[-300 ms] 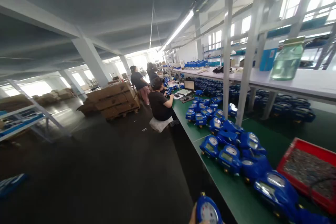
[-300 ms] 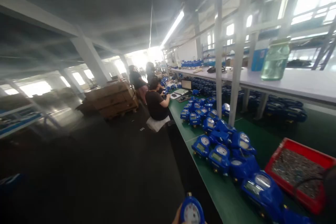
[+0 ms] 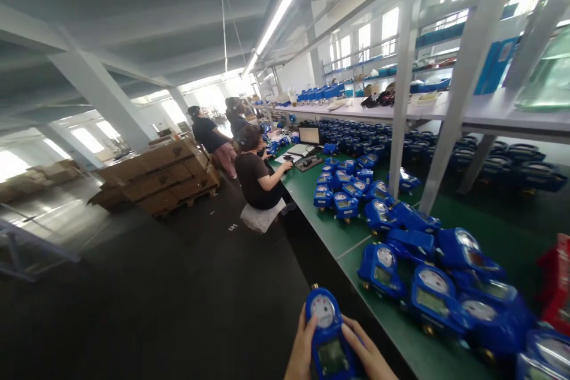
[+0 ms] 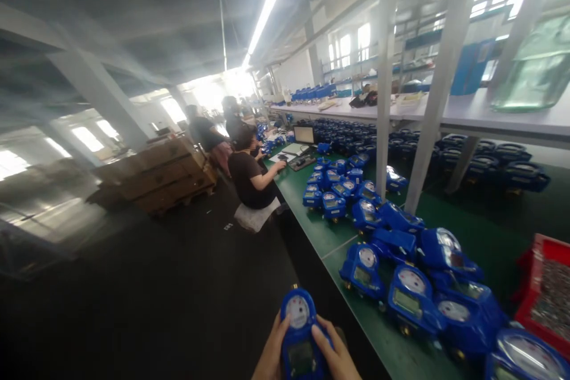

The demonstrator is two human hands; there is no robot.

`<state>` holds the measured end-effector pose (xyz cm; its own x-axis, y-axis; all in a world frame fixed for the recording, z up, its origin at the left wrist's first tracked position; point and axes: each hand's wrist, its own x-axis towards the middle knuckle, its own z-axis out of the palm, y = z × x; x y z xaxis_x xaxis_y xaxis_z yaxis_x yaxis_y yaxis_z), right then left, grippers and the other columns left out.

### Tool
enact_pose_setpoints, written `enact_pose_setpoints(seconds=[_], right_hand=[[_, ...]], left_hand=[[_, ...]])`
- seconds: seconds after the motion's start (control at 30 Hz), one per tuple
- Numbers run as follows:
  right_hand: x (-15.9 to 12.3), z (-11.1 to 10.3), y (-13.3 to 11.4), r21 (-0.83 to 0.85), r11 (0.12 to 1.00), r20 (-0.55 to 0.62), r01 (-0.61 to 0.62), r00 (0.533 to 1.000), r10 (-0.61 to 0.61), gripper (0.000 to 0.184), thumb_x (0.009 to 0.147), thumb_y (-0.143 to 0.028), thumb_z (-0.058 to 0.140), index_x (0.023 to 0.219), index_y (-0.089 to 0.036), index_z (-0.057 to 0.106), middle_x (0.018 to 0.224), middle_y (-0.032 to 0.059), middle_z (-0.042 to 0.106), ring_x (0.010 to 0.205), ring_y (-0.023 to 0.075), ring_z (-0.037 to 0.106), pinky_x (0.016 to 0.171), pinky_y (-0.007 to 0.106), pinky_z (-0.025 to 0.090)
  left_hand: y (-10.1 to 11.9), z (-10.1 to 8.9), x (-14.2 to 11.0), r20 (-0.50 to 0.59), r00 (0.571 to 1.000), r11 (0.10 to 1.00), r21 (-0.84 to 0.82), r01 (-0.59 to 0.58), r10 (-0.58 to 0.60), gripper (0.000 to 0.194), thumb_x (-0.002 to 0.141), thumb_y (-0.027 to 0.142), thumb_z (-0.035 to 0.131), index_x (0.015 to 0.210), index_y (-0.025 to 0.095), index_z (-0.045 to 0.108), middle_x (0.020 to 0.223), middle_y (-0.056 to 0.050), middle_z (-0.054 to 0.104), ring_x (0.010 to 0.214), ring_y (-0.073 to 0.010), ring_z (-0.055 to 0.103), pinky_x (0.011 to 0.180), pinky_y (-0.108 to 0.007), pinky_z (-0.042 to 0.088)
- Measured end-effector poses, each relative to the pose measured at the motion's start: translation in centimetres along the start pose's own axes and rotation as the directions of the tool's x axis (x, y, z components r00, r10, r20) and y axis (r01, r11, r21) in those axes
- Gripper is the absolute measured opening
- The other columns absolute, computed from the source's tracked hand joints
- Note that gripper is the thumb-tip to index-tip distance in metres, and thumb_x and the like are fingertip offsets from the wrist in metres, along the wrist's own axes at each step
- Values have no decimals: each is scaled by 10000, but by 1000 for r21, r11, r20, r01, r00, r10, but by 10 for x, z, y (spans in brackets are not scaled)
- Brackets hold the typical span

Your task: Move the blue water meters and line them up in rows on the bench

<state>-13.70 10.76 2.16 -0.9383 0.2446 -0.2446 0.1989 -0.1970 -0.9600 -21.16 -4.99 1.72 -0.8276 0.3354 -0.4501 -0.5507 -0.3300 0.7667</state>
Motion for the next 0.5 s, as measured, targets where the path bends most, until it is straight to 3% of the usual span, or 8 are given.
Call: enact_pose_setpoints(seconds=[0.1,0.23,0.37,0.5], right_hand=[[82,14,-8,68,996,9,-52,999,51,732,628,-765,646,1140,-243,673,1136,70,677,1173,317,555,1020,410,444],[185,37,-30,197,980,-19,-35,999,40,753,630,-777,637,1166,-248,653,1167,69,662,1164,315,556,1025,423,433],[272,59,-58,219,976,-96,-2,995,23,764,634,-776,636,1155,-217,651,1229,95,629,1204,304,525,1052,399,404],[347,76,-75,304,951,-167,-57,980,112,787,579,-833,615,1069,-218,666,1112,79,674,1122,304,569,961,399,474]], left_hand=[[41,2,75,-34,999,1000,-30,-8,7,731,689,391,790,1325,176,500,1322,-114,604,1293,-280,499,1061,-321,438],[107,12,162,-54,995,996,-11,85,-85,804,724,278,755,1428,192,376,1236,-116,660,1206,-291,577,1006,-372,487],[168,26,233,-31,986,987,-35,160,-161,733,792,303,693,1440,203,365,1213,-108,675,1146,-273,621,969,-373,510],[209,35,304,2,964,964,-22,266,-266,607,834,373,647,1385,207,457,1221,-115,671,1085,-267,655,932,-374,528]])
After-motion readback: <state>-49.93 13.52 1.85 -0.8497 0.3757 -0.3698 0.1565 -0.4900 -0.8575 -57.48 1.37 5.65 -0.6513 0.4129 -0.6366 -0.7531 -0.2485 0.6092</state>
